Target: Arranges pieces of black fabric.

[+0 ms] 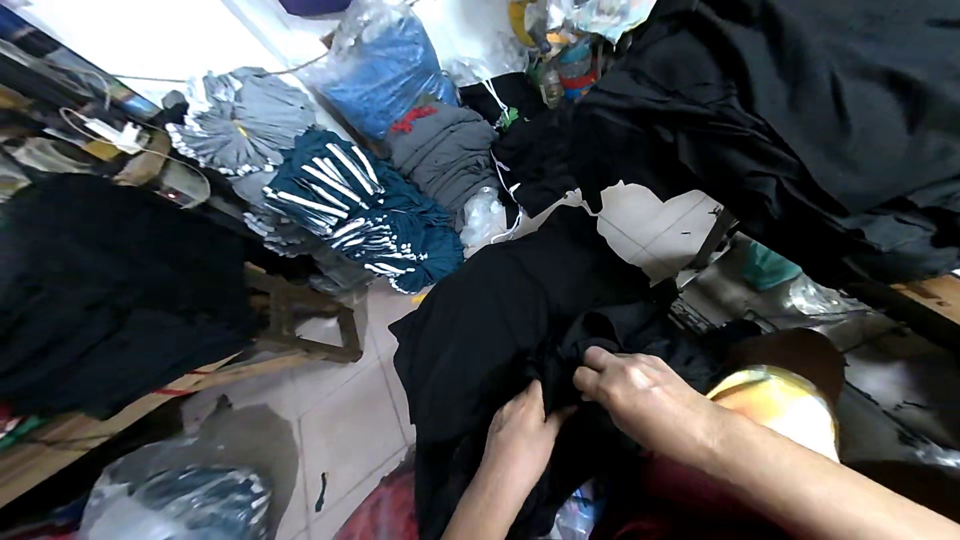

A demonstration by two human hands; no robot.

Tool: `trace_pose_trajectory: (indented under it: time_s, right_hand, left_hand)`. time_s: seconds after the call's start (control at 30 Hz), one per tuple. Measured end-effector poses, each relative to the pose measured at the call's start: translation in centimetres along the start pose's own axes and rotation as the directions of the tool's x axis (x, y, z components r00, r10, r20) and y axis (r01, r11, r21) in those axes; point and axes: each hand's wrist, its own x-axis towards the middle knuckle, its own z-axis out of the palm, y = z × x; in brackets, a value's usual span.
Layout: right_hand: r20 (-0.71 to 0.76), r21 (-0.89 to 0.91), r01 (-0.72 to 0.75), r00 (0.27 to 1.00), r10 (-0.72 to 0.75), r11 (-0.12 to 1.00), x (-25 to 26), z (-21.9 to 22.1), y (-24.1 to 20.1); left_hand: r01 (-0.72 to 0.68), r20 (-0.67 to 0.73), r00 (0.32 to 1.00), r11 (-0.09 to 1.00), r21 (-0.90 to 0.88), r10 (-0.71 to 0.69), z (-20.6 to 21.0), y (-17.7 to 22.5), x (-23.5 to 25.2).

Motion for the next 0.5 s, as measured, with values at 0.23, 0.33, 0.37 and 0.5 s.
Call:
trace_pose_trajectory:
  time_s: [0.23, 0.33, 0.37, 0.5]
  right_hand:
    - [0.527, 0.147, -0.092, 0.850, 0.000, 0.985, -4.1, 1.5, -0.6]
    - [0.739, 0.060, -0.242, 0.663, 0.120, 0.968, -4.2, 0.8, 0.4]
    - [0.736, 0.072, -0.231, 0.669, 0.105, 0.970, -4.3, 0.7, 0.4]
    - [0.441, 0.161, -0.145, 0.895, 0.060, 0.976, -3.7, -0.8, 0.6]
  left_hand:
    - [0.087, -0.003, 0.996, 0.972, -0.221, -0.090, -0.3, -1.1, 1.8]
    - [0.080, 0.009, 0.997, 0.977, -0.195, -0.080, -0.2, -1.2, 1.5]
    - [0.078, 0.019, 0.997, 0.979, -0.191, -0.076, -0.2, -1.1, 1.3]
    - [0.008, 0.093, 0.996, 0.993, -0.120, 0.003, 0.2, -1.0, 0.5]
